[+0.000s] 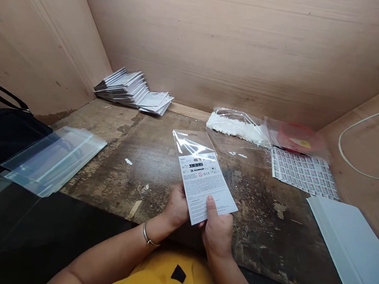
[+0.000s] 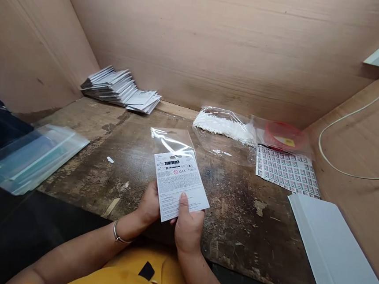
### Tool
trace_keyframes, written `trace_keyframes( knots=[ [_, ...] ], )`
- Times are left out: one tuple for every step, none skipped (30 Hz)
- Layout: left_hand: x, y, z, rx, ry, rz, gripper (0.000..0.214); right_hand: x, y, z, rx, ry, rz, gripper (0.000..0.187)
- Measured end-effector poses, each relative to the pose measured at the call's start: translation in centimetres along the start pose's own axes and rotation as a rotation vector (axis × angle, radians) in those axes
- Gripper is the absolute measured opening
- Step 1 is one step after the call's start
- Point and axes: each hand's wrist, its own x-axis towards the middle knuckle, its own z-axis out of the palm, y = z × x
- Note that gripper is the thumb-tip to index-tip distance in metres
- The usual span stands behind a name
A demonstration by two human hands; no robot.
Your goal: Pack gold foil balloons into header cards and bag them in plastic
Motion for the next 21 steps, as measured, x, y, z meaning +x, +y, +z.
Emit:
trace_keyframes(
  knots=[
    [-0.3,-0.2,0.0,0.036,-0.008,0.019,0.031,0.3,-0.2,0.1,0.026,0.024,-0.025,0.040],
    [-0.6,-0.3,0.0,0.063,-0.008,0.038,0.031,0.5,-0.3,0.3,0.059,0.050,-0.050,0.041],
    [-0.9,-0.5,0.0,0.075,0.003,0.051,0.032,0.6,-0.3,0.5,0.092,0.070,-0.065,0.043],
    [-1.0,-0.6,0.1,0.068,0.025,0.055,0.036,0.7,-0.3,0.7,0.115,0.078,-0.061,0.044],
    [-1.1,-0.6,0.1,0.043,0.044,0.044,0.040,0.8,-0.2,0.9,0.124,0.079,-0.041,0.044],
    [-1.0,-0.6,0.2,0.009,0.054,0.023,0.043,0.7,-0.1,0.9,0.115,0.074,-0.014,0.043],
    [-0.8,-0.5,0.3,-0.024,0.055,-0.001,0.045,0.7,-0.1,0.8,0.087,0.059,0.011,0.044],
    [-0.4,-0.4,0.4,-0.048,0.059,-0.017,0.045,0.5,-0.2,0.6,0.035,0.023,0.029,0.045],
    [-0.1,-0.2,0.4,-0.063,0.075,-0.017,0.044,0.4,-0.5,0.1,-0.039,-0.015,0.016,0.046],
    [0.3,0.1,0.3,-0.077,0.105,-0.003,0.041,0.3,-0.9,-0.6,-0.130,-0.041,-0.043,0.046],
    [0.7,0.3,0.2,-0.089,0.142,0.020,0.038,0.3,-1.5,-1.6,-0.239,-0.049,-0.153,0.046],
    [1.0,0.6,0.0,-0.101,0.173,0.041,0.036,0.3,-2.2,-2.6,-0.362,-0.046,-0.308,0.047],
    [1.1,0.8,-0.3,-0.111,0.181,0.047,0.034,0.3,-2.9,-3.6,-0.488,-0.031,-0.505,0.050],
    [1.2,0.9,-0.5,-0.118,0.164,0.035,0.032,0.5,-3.5,-4.6,-0.615,-0.052,-0.718,0.050],
    [1.1,0.9,-0.8,-0.113,0.129,0.009,0.031,0.6,-4.0,-5.5,-0.726,-0.121,-0.922,0.048],
    [1.0,0.8,-1.1,-0.091,0.092,-0.012,0.031,0.9,-4.3,-6.2,-0.821,-0.219,-1.094,0.044],
    [0.7,0.7,-1.3,-0.055,0.051,-0.024,0.031,1.2,-4.4,-6.6,-0.891,-0.322,-1.231,0.040],
    [0.4,0.6,-1.4,-0.014,0.011,-0.029,0.030,1.5,-4.4,-6.8,-0.939,-0.397,-1.331,0.038],
    [0.1,0.5,-1.5,0.025,-0.025,-0.034,0.030,1.9,-4.2,-6.7,-0.970,-0.428,-1.402,0.038],
    [-0.1,0.4,-1.5,0.058,-0.056,-0.049,0.030,2.3,-4.0,-6.6,-0.989,-0.417,-1.450,0.037],
    [-0.3,0.5,-1.4,0.078,-0.082,-0.078,0.029,2.8,-3.8,-6.3,-0.999,-0.387,-1.481,0.035]
  ],
)
